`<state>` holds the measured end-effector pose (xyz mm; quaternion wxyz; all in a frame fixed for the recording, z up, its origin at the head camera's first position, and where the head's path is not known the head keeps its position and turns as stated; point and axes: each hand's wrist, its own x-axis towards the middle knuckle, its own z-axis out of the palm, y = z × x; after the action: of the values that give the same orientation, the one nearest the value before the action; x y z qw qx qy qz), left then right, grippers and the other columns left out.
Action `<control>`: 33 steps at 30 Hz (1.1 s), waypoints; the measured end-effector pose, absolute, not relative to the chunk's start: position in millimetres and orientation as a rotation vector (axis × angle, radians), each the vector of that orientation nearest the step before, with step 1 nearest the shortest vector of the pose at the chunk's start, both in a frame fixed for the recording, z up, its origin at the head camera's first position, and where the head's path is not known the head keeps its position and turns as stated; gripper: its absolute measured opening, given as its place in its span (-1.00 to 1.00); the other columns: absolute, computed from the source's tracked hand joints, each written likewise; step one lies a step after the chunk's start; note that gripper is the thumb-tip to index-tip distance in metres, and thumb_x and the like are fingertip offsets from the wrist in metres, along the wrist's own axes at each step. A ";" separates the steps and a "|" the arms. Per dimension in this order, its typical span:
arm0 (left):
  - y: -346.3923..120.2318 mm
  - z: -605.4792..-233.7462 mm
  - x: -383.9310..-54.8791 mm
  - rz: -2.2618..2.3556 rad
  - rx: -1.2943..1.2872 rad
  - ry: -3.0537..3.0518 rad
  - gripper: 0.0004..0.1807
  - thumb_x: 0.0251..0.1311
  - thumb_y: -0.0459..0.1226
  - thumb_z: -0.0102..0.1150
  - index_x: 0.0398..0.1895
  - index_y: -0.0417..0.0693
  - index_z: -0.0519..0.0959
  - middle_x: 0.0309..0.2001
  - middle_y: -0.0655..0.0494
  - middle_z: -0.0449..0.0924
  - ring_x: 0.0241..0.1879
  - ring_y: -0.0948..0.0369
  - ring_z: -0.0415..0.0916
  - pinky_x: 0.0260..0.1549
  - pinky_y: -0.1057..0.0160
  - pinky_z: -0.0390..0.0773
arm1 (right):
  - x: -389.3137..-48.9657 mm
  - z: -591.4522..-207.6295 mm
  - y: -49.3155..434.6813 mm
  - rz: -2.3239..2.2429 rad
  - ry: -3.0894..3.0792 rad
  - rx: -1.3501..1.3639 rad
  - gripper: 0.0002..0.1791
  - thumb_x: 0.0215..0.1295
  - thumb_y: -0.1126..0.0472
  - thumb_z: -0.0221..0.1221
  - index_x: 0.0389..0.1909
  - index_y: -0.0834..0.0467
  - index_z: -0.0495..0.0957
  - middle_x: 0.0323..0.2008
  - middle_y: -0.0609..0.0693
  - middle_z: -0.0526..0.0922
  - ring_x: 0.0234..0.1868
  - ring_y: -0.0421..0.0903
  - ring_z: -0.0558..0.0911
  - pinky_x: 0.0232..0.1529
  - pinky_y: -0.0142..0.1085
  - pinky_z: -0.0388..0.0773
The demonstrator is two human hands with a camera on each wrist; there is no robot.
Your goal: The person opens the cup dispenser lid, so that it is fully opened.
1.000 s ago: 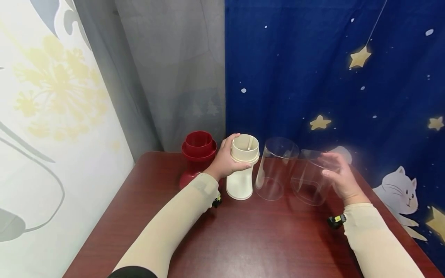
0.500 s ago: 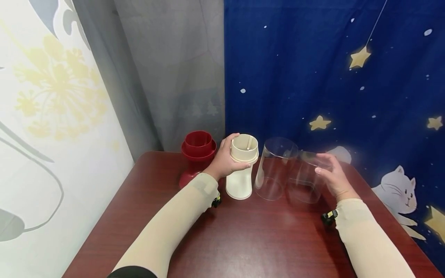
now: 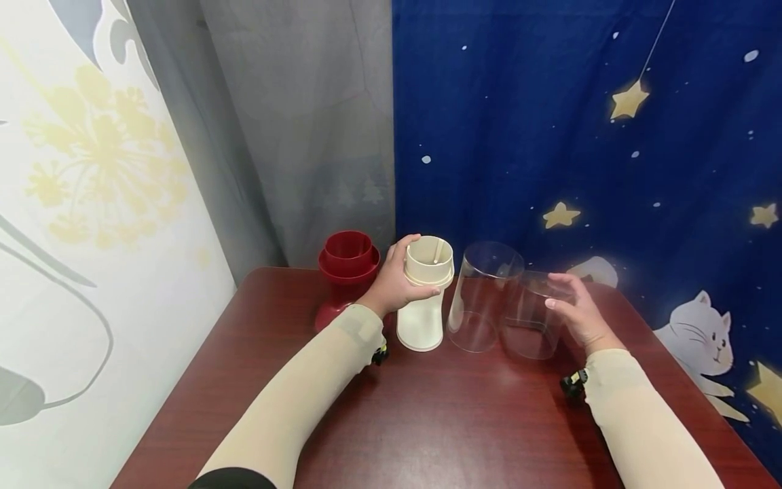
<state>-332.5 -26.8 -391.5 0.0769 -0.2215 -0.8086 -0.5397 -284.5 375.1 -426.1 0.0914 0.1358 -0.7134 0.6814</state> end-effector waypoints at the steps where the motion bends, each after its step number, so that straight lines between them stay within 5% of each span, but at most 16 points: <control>1: -26.6 -391.4 -332.3 -1.616 -0.664 -2.423 0.27 -0.19 -0.14 0.77 0.61 0.37 0.14 0.46 -0.01 0.21 0.31 0.00 0.40 0.28 -0.08 0.57 | -284.3 -426.6 375.4 2.016 -2.132 0.403 -0.44 0.34 0.54 0.14 0.26 -0.02 0.47 0.11 -0.28 0.57 -0.01 -0.29 0.58 -0.14 -0.46 0.61; 8: -26.2 -390.8 -331.5 -1.622 -0.666 -2.431 0.28 -0.18 -0.14 0.76 0.62 0.33 0.13 0.45 -0.01 0.21 0.30 0.00 0.40 0.28 -0.09 0.57 | -284.2 -430.9 378.0 2.044 -2.122 0.433 -0.43 0.37 0.57 0.10 0.29 0.03 0.44 0.14 -0.29 0.57 0.06 -0.32 0.58 -0.06 -0.49 0.61; 24: -25.9 -389.7 -331.7 -1.615 -0.650 -2.437 0.27 -0.19 -0.16 0.77 0.62 0.30 0.14 0.45 -0.02 0.22 0.32 0.00 0.40 0.30 -0.09 0.53 | -285.2 -432.4 380.2 2.061 -2.184 0.516 -0.37 0.43 0.47 -0.04 0.48 0.07 0.30 0.50 -0.19 0.18 0.38 -0.27 0.29 0.16 -0.54 0.42; 33: -27.4 -391.1 -334.9 -1.615 -0.644 -2.439 0.27 -0.19 -0.15 0.77 0.60 0.38 0.14 0.46 0.02 0.22 0.31 0.01 0.40 0.29 -0.08 0.55 | -286.8 -429.9 377.2 2.116 -2.231 0.384 -0.48 0.55 0.29 -0.10 0.44 -0.14 0.28 0.29 -0.30 0.34 0.49 -0.18 0.21 0.15 -0.42 0.38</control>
<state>-334.9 -27.4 -391.1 0.0729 -0.2143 -0.8121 -0.5378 -286.8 377.2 -429.9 0.0214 0.1240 -0.7199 0.6825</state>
